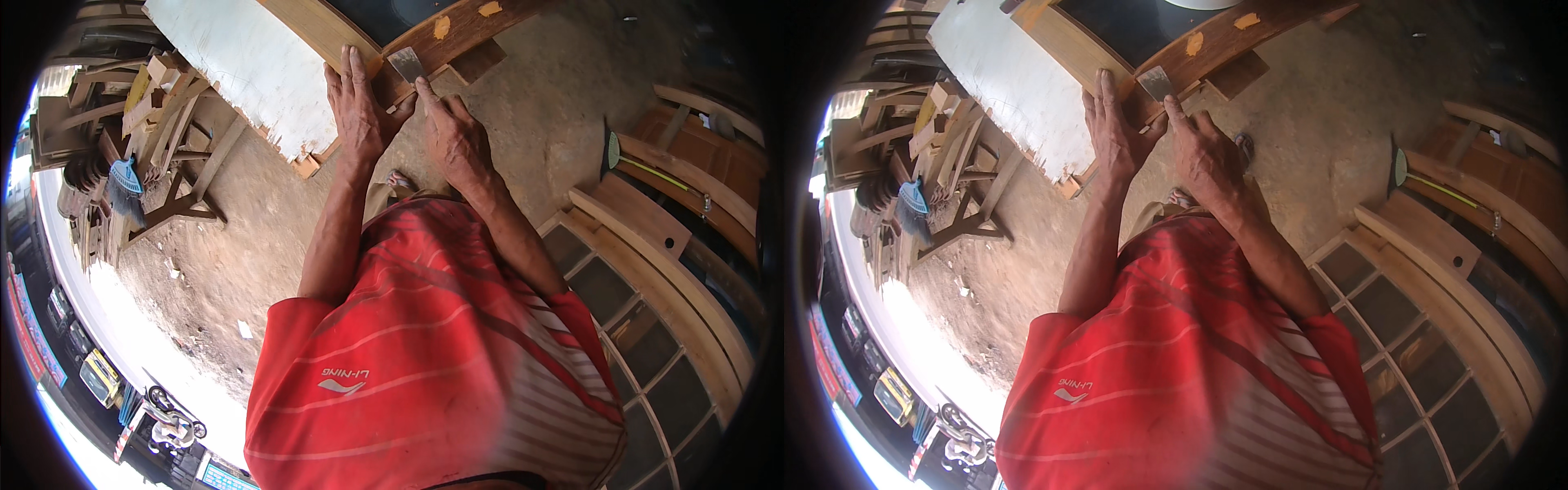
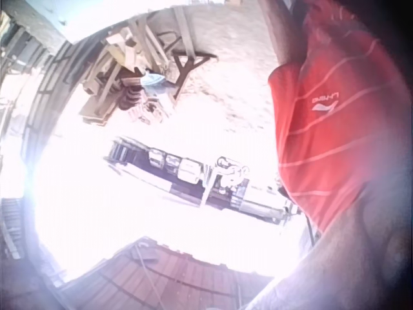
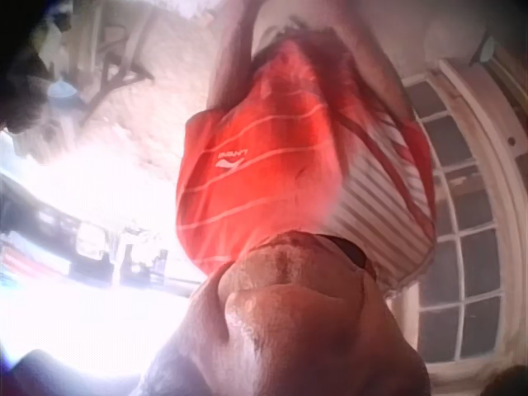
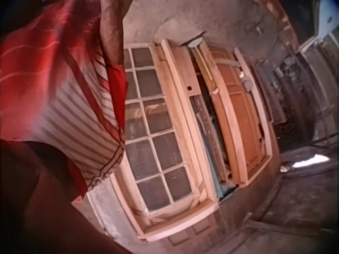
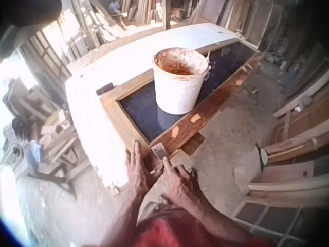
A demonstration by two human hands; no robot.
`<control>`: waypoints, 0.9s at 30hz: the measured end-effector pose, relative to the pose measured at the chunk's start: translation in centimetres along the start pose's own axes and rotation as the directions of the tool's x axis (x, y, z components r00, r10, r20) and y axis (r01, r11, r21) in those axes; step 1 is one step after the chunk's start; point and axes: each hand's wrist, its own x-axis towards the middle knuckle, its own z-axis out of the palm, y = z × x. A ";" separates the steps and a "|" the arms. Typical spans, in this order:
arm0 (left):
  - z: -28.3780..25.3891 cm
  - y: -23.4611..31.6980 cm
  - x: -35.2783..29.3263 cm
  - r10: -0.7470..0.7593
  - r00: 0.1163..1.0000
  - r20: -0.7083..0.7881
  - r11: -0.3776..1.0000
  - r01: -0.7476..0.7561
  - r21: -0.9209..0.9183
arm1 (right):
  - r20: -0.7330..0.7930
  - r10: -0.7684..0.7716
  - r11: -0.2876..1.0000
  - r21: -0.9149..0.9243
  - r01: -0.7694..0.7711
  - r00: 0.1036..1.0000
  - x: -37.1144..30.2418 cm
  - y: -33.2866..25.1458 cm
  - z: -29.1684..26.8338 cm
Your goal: The person fills gaps in a wood frame with putty using a spatula and then glues a small wood block into place.
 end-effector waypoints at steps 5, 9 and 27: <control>0.4 -0.8 -0.4 -0.015 1.000 0.019 1.000 0.015 -0.024 | 0.066 -0.027 0.999 -0.046 0.030 0.997 0.2 0.2 0.4; 0.5 -0.5 -0.4 -0.035 0.999 0.022 0.999 0.035 -0.012 | 0.096 -0.018 0.999 -0.040 0.022 0.995 0.4 -0.5 -0.3; 0.4 -1.1 -0.5 0.010 0.999 0.035 0.999 -0.009 -0.043 | 0.122 -0.093 0.991 -0.087 0.104 0.988 -0.7 -0.6 0.2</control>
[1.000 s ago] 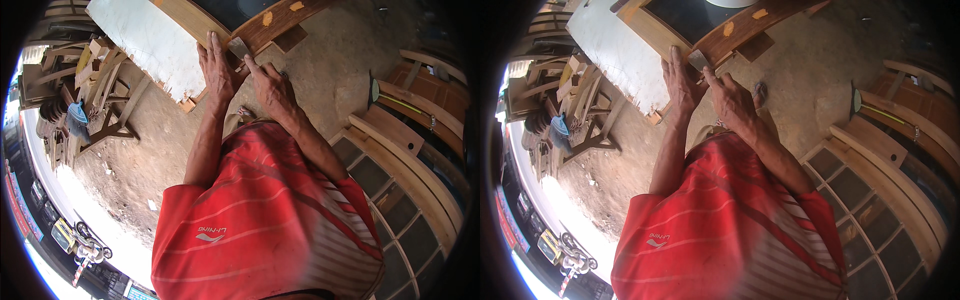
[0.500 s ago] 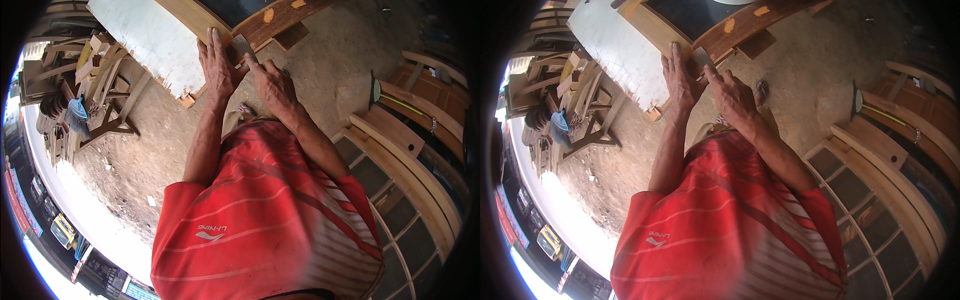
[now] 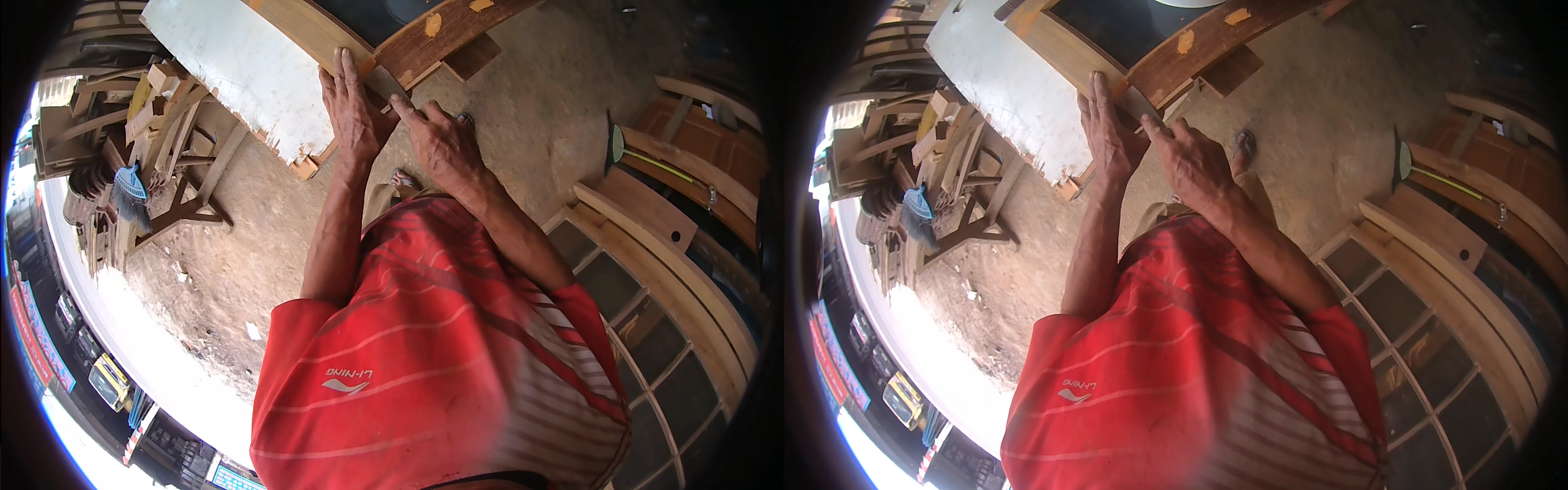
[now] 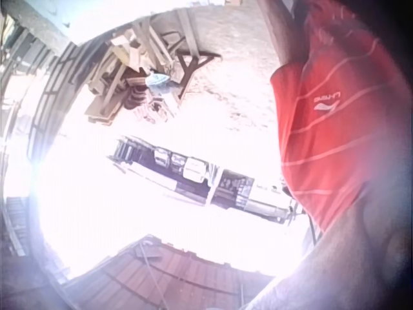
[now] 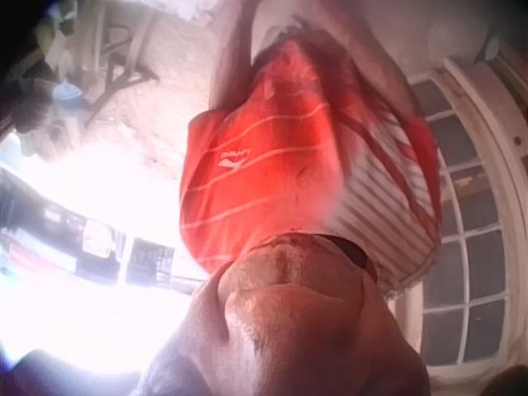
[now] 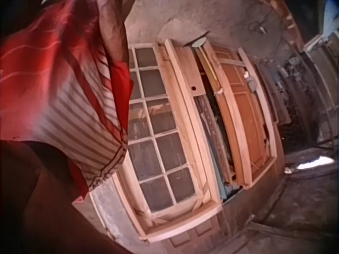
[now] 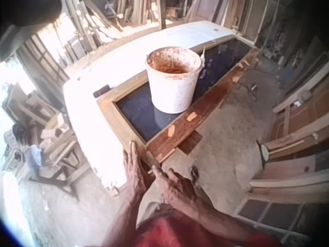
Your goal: The person fills gaps in a wood frame with putty using a spatula and then glues a small wood block into place.
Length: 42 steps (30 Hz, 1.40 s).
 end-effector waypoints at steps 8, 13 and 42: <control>0.3 0.3 0.2 0.006 1.000 -0.030 1.000 -0.005 0.022 | -0.040 0.027 0.999 0.041 -0.025 0.999 0.2 1.0 -0.6; 0.2 0.4 0.1 -0.020 0.999 -0.028 0.999 0.021 0.025 | -0.013 0.029 0.999 0.033 -0.028 0.999 0.3 1.1 -0.7; -0.3 0.9 0.5 -0.006 1.000 -0.020 0.998 0.007 0.062 | -0.077 0.052 0.997 0.059 -0.048 0.996 0.5 2.6 -1.2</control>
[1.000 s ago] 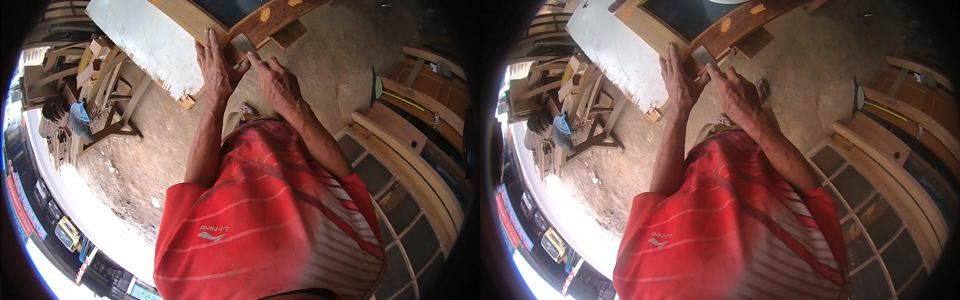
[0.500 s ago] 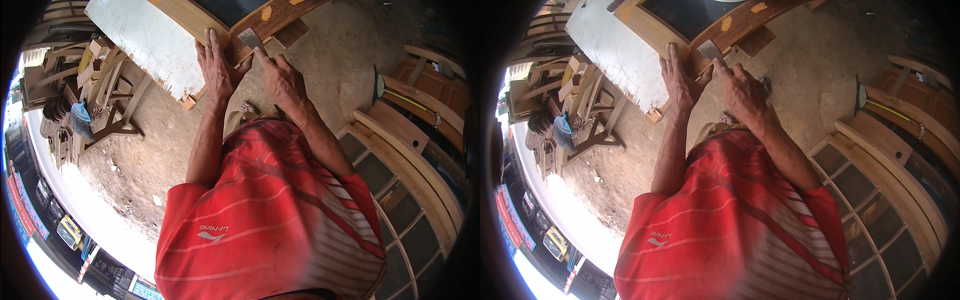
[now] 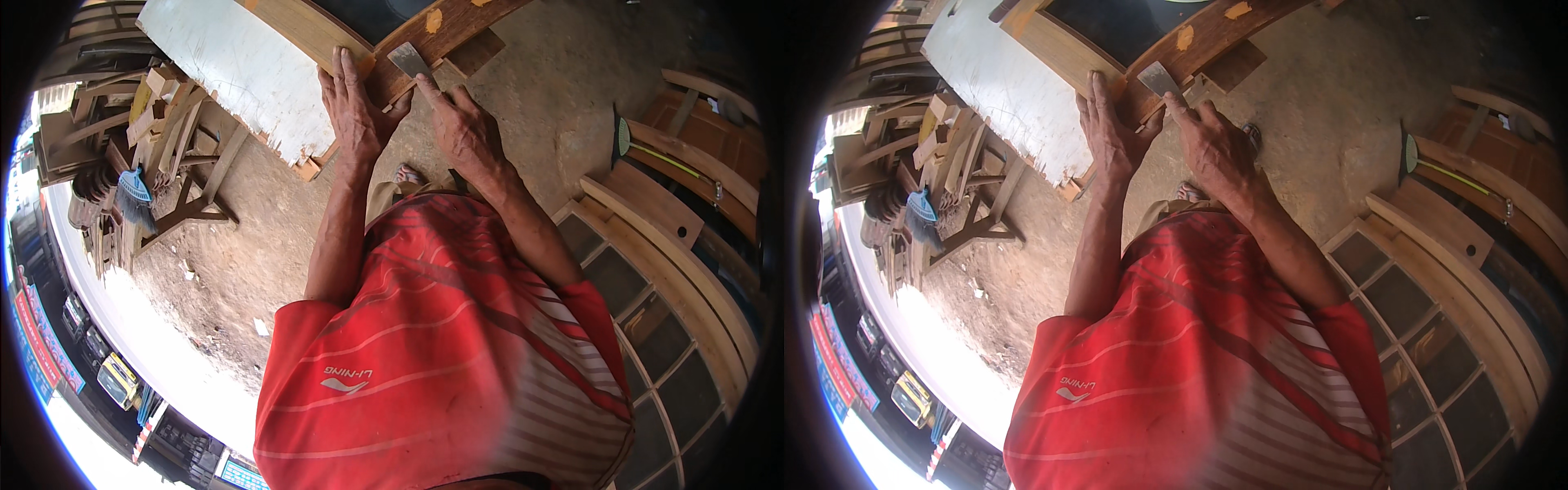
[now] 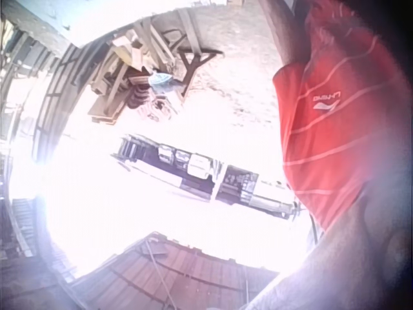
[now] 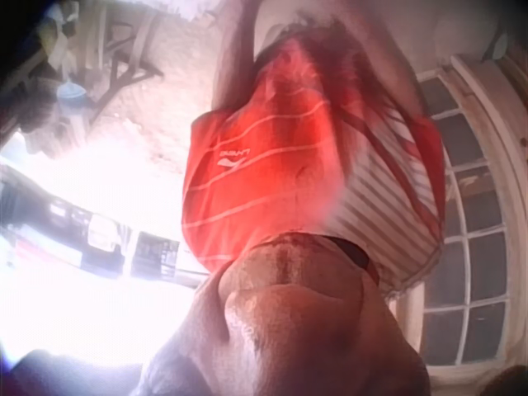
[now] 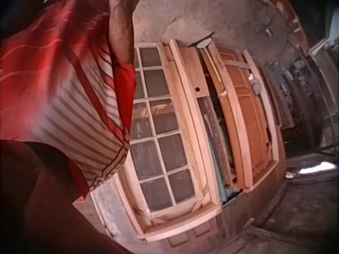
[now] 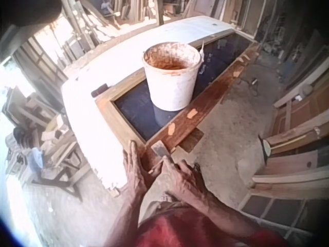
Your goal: The person fills gaps in a wood frame with putty using a spatula and then glues a small wood block into place.
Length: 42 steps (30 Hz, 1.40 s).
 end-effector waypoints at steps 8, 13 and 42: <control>0.2 -0.2 -0.2 -0.013 1.000 0.014 1.000 0.013 0.000 | 0.034 -0.055 0.998 0.007 0.054 0.998 -1.4 -0.8 1.2; 0.5 -0.9 -0.4 -0.006 1.000 -0.002 1.000 0.006 -0.028 | 0.089 -0.045 0.997 -0.053 0.050 0.995 -1.4 -1.4 0.8; 0.4 -0.3 -0.3 -0.020 0.999 0.026 1.000 0.020 -0.007 | 0.097 0.006 0.999 -0.039 -0.002 0.995 -0.7 -0.4 -0.1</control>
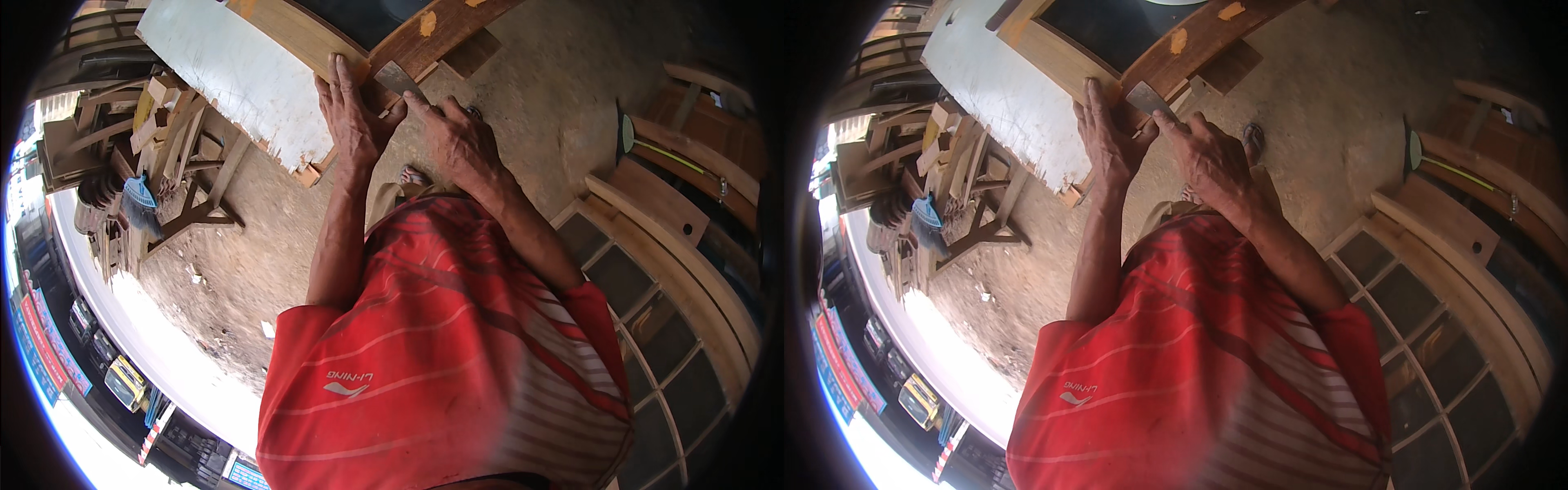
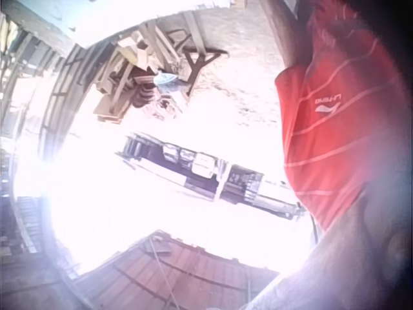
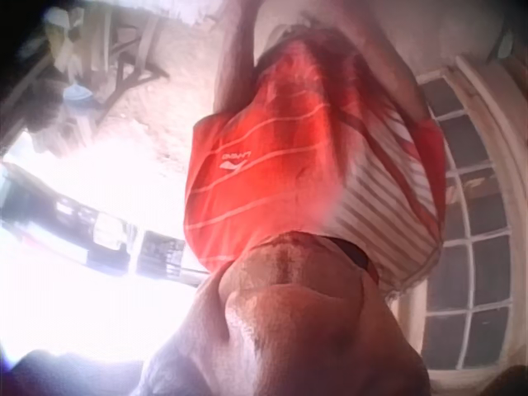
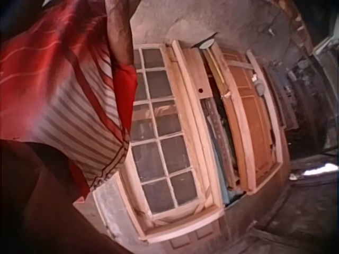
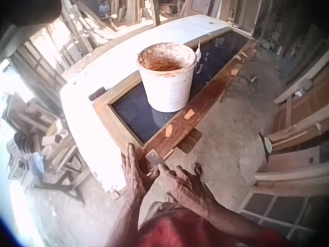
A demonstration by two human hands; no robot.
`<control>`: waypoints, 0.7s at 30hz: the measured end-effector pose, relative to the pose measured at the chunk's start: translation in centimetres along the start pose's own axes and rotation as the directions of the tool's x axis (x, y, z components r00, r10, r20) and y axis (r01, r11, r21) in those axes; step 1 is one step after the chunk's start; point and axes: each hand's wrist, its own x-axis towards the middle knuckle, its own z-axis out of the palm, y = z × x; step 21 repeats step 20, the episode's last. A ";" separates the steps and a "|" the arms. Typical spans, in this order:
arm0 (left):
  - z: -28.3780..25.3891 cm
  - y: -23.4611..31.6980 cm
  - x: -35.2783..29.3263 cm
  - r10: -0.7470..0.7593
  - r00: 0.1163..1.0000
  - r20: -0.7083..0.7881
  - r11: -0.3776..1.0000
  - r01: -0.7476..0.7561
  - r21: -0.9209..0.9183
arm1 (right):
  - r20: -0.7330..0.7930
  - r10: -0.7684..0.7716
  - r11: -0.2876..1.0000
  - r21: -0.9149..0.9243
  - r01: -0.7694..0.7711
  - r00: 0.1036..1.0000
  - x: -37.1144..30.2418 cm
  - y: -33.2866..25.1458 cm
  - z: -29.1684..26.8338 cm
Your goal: The person fills gaps in a wood frame with putty using a spatula and then glues a small wood block into place.
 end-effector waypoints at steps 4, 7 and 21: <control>-0.1 -0.3 -0.1 0.000 1.000 -0.013 1.000 0.000 0.008 | -0.116 0.190 0.981 -0.011 -0.193 0.975 0.7 2.9 -2.8; -0.2 -0.1 0.1 -0.011 1.000 0.000 1.000 0.011 0.012 | -0.172 0.245 0.968 -0.010 -0.250 0.954 0.8 5.3 -4.9; -0.3 0.2 -0.2 -0.127 0.986 0.106 0.991 0.130 -0.026 | -0.248 0.141 0.989 -0.005 -0.146 0.958 0.1 9.6 -5.3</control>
